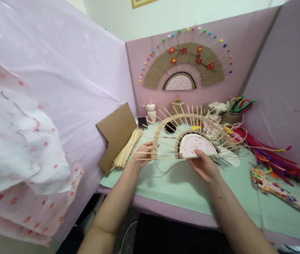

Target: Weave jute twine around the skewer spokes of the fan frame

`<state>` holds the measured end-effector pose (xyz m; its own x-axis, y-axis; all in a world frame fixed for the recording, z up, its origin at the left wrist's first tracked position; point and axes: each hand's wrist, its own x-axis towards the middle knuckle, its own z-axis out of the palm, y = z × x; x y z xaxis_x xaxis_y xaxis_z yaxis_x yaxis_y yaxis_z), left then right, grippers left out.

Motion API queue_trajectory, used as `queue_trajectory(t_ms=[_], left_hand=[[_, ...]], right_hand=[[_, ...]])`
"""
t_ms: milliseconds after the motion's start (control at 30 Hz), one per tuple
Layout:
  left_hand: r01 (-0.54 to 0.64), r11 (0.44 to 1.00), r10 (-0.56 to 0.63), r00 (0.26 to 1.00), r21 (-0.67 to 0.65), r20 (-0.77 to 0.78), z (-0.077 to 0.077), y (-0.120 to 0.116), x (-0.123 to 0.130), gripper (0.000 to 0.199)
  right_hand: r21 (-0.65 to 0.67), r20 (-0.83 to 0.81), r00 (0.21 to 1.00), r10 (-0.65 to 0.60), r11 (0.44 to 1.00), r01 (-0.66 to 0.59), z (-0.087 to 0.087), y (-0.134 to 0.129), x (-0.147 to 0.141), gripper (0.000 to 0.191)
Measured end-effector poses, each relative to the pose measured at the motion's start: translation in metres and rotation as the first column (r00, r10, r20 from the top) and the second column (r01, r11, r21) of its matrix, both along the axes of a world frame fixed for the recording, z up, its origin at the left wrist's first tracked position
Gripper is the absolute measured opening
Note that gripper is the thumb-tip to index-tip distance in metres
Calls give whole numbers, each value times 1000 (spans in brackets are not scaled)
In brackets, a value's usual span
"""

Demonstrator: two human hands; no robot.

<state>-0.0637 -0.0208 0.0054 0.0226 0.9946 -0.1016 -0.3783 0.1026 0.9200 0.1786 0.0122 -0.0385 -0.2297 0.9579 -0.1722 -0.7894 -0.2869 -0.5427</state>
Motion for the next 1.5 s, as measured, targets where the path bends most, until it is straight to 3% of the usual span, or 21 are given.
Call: queue_trajectory(t_ms=[33,133,300,467,600,700,967,1100,1367,1500], left_hand=[[-42,999,41,992,0,122,-5,0,12,24],[-105,994,99,963,10,249,-18,-3,40,23],[-182,983,166,872,-10,461,-31,-13,64,24],[-339,938,288,882,77,373,-34,-20,74,28],[-540,800,517,842,261,157,-35,-24,73,35],[-581,730,603,796,360,61,-38,-29,74,46],[-627,718,587,779,303,220,-34,-35,88,32],[-571,748,517,821,337,243,-33,-43,91,27],[-525,764,442,849,374,290,-19,-46,70,27],[-468,803,394,881,369,261,-14,-40,56,33]], right_hand=[[-2,-14,1000,-18,1000,18,1,0,0,29],[11,-48,997,-68,998,68,4,0,1,31],[25,-86,989,-121,992,123,6,0,0,32],[41,-90,991,-98,994,102,6,-1,-1,29],[20,-108,988,-107,994,109,6,-1,0,30],[-1,-119,985,-129,992,129,6,-1,0,30],[43,-107,986,-126,990,131,3,0,-1,36],[68,-117,984,-133,988,141,3,0,0,38],[13,-121,989,-80,997,82,7,-3,1,29],[3,-105,994,-43,999,44,5,-2,2,30]])
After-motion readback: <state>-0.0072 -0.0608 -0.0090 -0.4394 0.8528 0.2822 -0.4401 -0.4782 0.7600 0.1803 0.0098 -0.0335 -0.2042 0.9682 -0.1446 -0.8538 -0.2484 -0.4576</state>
